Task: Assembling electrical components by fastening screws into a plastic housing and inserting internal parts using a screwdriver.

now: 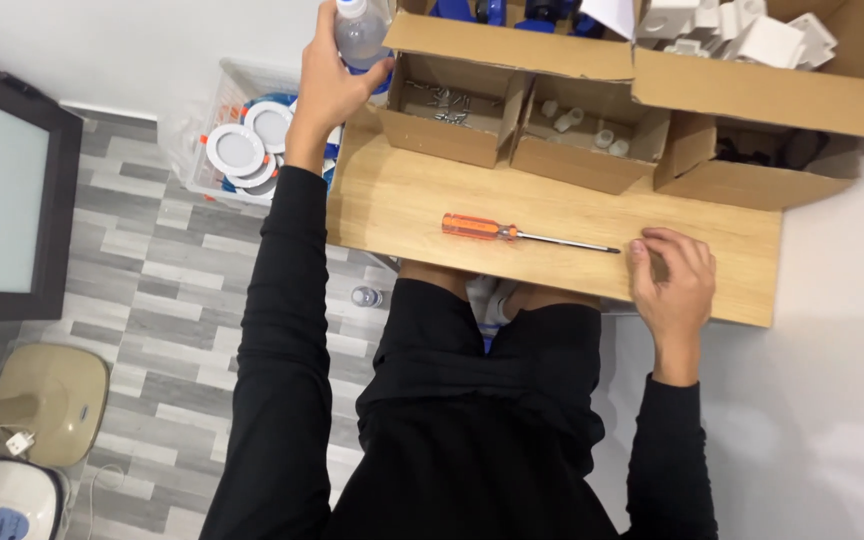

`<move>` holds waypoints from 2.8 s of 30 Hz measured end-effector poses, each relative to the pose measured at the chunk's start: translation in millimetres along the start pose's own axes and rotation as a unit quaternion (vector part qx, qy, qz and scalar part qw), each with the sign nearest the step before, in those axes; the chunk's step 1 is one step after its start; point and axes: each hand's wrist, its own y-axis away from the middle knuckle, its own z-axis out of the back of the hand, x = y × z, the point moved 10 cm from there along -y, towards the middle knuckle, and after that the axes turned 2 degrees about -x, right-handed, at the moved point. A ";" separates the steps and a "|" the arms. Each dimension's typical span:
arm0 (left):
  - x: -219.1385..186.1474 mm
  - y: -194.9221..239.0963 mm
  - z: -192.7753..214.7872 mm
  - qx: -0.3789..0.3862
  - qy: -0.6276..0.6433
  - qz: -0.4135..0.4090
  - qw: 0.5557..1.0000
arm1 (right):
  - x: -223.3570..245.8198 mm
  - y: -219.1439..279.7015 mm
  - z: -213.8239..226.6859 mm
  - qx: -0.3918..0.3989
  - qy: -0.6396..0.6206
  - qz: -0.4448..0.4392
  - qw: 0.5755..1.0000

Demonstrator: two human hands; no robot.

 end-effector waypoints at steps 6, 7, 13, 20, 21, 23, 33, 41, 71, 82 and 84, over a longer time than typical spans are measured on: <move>-32.0 26.5 30.0 -0.056 -0.014 0.013 0.998 | -3.5 2.0 0.0 0.012 0.004 -0.013 1.000; -42.5 36.0 39.2 -0.075 -0.018 0.003 0.997 | -3.3 3.2 -0.5 0.013 0.006 -0.016 1.000; -128.8 124.1 82.3 -0.174 -0.047 -0.100 0.979 | 1.2 -5.4 17.8 -0.040 -0.137 -0.045 0.989; -194.1 217.8 -2.2 -0.034 0.125 -0.059 0.990 | 111.0 -1.3 49.3 0.020 -0.276 -0.008 0.961; -202.6 232.1 -22.7 0.014 0.081 -0.095 0.992 | 139.6 -1.6 46.7 0.091 -0.265 0.037 0.959; -210.2 251.4 -54.3 0.064 0.041 -0.130 0.989 | 174.3 -0.9 40.9 0.163 -0.248 0.077 0.952; -206.8 269.1 -91.1 0.109 0.003 -0.150 0.983 | 200.9 20.2 9.2 0.276 -0.072 0.210 0.935; -198.4 256.0 -106.7 0.186 0.089 -0.130 0.970 | 192.7 25.9 4.5 0.424 -0.125 0.227 0.868; -201.3 242.0 -109.6 0.257 0.169 -0.130 0.943 | 213.7 -3.0 15.0 0.455 -0.216 0.254 0.826; -242.0 194.4 -51.8 0.179 0.218 -0.164 0.945 | 148.6 -47.1 80.4 0.164 -0.430 0.041 0.887; -248.6 183.2 -34.1 0.149 0.207 -0.191 0.948 | 113.3 -40.5 77.4 0.112 -0.407 0.005 0.906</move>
